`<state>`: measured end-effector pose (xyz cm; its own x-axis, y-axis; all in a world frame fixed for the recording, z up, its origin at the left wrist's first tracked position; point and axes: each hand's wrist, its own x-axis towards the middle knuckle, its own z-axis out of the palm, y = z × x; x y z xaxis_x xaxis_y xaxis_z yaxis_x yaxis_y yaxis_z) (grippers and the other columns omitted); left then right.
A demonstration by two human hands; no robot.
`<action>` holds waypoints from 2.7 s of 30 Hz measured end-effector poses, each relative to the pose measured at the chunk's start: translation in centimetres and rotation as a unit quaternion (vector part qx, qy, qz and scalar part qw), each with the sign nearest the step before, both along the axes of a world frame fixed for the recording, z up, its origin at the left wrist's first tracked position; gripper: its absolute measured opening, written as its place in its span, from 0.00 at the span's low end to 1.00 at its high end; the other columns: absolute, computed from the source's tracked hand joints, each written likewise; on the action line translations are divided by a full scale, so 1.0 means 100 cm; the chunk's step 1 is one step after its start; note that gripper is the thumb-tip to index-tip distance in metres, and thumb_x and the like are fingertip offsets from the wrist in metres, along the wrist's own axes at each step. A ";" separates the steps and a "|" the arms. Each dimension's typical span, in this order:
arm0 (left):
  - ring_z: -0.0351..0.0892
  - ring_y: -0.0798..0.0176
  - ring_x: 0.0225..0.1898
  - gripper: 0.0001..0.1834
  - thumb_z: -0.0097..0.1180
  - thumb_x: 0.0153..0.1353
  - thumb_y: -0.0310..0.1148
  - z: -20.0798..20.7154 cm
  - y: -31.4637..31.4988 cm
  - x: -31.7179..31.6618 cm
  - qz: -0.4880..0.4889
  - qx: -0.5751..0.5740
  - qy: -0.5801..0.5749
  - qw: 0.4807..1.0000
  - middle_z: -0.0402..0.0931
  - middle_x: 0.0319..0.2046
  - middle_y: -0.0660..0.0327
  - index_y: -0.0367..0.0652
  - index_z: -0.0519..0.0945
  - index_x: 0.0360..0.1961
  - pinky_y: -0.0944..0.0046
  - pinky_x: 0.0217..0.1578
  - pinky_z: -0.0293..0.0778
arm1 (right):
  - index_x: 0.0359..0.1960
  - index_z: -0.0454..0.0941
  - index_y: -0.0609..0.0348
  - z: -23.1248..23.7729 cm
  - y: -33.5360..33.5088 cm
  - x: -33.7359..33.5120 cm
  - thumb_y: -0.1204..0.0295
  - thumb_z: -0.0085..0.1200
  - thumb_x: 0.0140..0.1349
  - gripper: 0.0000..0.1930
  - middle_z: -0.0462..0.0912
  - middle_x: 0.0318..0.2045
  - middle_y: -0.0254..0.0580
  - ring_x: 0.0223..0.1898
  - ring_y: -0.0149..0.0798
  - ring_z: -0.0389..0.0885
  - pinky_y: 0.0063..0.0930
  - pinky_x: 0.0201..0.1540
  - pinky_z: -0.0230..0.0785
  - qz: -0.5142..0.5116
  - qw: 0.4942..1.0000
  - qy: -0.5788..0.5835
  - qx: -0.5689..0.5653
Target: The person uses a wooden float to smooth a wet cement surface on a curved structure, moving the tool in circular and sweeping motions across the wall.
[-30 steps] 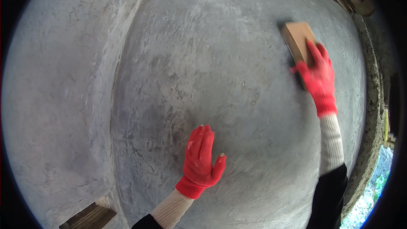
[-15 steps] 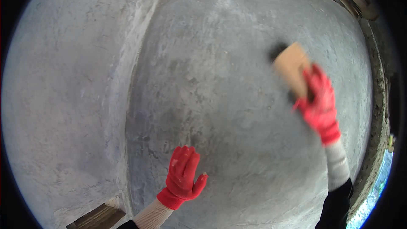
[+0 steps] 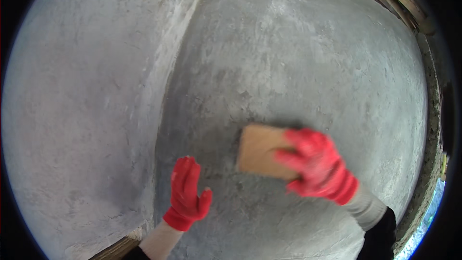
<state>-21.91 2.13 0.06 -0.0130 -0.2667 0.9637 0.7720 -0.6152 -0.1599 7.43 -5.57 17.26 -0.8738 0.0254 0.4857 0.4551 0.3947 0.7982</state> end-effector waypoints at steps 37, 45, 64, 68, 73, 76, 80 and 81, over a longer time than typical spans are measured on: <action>0.61 0.31 0.64 0.35 0.50 0.58 0.44 0.049 0.049 -0.076 0.092 0.000 0.032 0.995 0.63 0.62 0.37 0.27 0.66 0.61 0.33 0.64 0.55 | 0.60 0.75 0.49 0.148 0.032 -0.044 0.59 0.67 0.47 0.35 0.73 0.60 0.51 0.58 0.58 0.72 0.43 0.58 0.69 0.010 0.909 0.344 0.234; 0.54 0.30 0.68 0.41 0.46 0.63 0.49 0.030 0.055 -0.100 0.122 -0.040 0.027 0.991 0.54 0.68 0.35 0.27 0.57 0.68 0.38 0.67 0.50 | 0.47 0.79 0.46 -0.005 0.050 -0.130 0.60 0.63 0.41 0.26 0.72 0.53 0.44 0.50 0.51 0.72 0.45 0.50 0.67 0.060 0.992 0.050 0.100; 0.58 0.38 0.66 0.31 0.62 0.57 0.55 -0.028 -0.058 0.160 0.007 -0.132 0.371 0.919 0.61 0.66 0.55 0.57 0.74 0.60 0.33 0.61 0.61 | 0.59 0.71 0.53 -0.238 -0.042 0.094 0.65 0.64 0.42 0.36 0.70 0.56 0.50 0.50 0.49 0.72 0.45 0.49 0.70 -0.059 0.962 0.267 -0.008; 0.55 0.28 0.65 0.29 0.61 0.59 0.45 0.012 -0.068 0.242 -0.011 -0.071 0.335 0.939 0.58 0.66 0.43 0.40 0.73 0.56 0.28 0.60 0.57 | 0.63 0.66 0.58 -0.213 -0.068 0.135 0.66 0.71 0.29 0.50 0.66 0.58 0.61 0.54 0.59 0.69 0.54 0.55 0.64 -0.136 0.867 0.480 -0.006; 0.54 0.25 0.65 0.32 0.59 0.60 0.47 -0.019 -0.070 0.301 -0.144 -0.126 0.235 0.953 0.60 0.64 0.39 0.35 0.72 0.58 0.25 0.62 0.52 | 0.68 0.58 0.66 -0.224 -0.070 0.161 0.61 0.72 0.34 0.55 0.64 0.60 0.69 0.57 0.66 0.67 0.56 0.57 0.62 -0.173 0.802 0.566 0.072; 0.54 0.26 0.65 0.31 0.57 0.60 0.47 -0.056 -0.061 0.311 -0.120 -0.146 0.214 0.958 0.63 0.63 0.39 0.33 0.72 0.55 0.23 0.62 0.49 | 0.67 0.56 0.68 -0.346 -0.063 0.180 0.54 0.71 0.39 0.55 0.61 0.60 0.76 0.57 0.69 0.66 0.60 0.57 0.61 -0.202 0.795 0.570 0.046; 0.53 0.27 0.68 0.34 0.51 0.60 0.43 -0.072 -0.057 0.328 -0.042 -0.128 0.265 0.955 0.63 0.64 0.38 0.30 0.66 0.62 0.25 0.66 0.46 | 0.68 0.55 0.64 -0.408 -0.085 0.221 0.46 0.71 0.40 0.57 0.59 0.61 0.79 0.59 0.72 0.64 0.65 0.57 0.58 -0.265 0.784 0.560 0.030; 0.54 0.28 0.68 0.32 0.50 0.60 0.43 -0.071 -0.058 0.328 -0.025 -0.137 0.264 0.955 0.64 0.63 0.39 0.30 0.67 0.60 0.26 0.66 0.46 | 0.69 0.56 0.61 -0.383 -0.086 0.231 0.47 0.71 0.39 0.57 0.58 0.62 0.78 0.60 0.72 0.63 0.64 0.57 0.58 -0.262 0.781 0.566 0.038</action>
<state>10.94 -3.68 -7.03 0.4871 -0.0158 0.8732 0.5974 -0.7233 -0.3464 30.54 -14.12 -21.01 0.2372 0.1680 0.9568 0.9690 -0.1112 -0.2207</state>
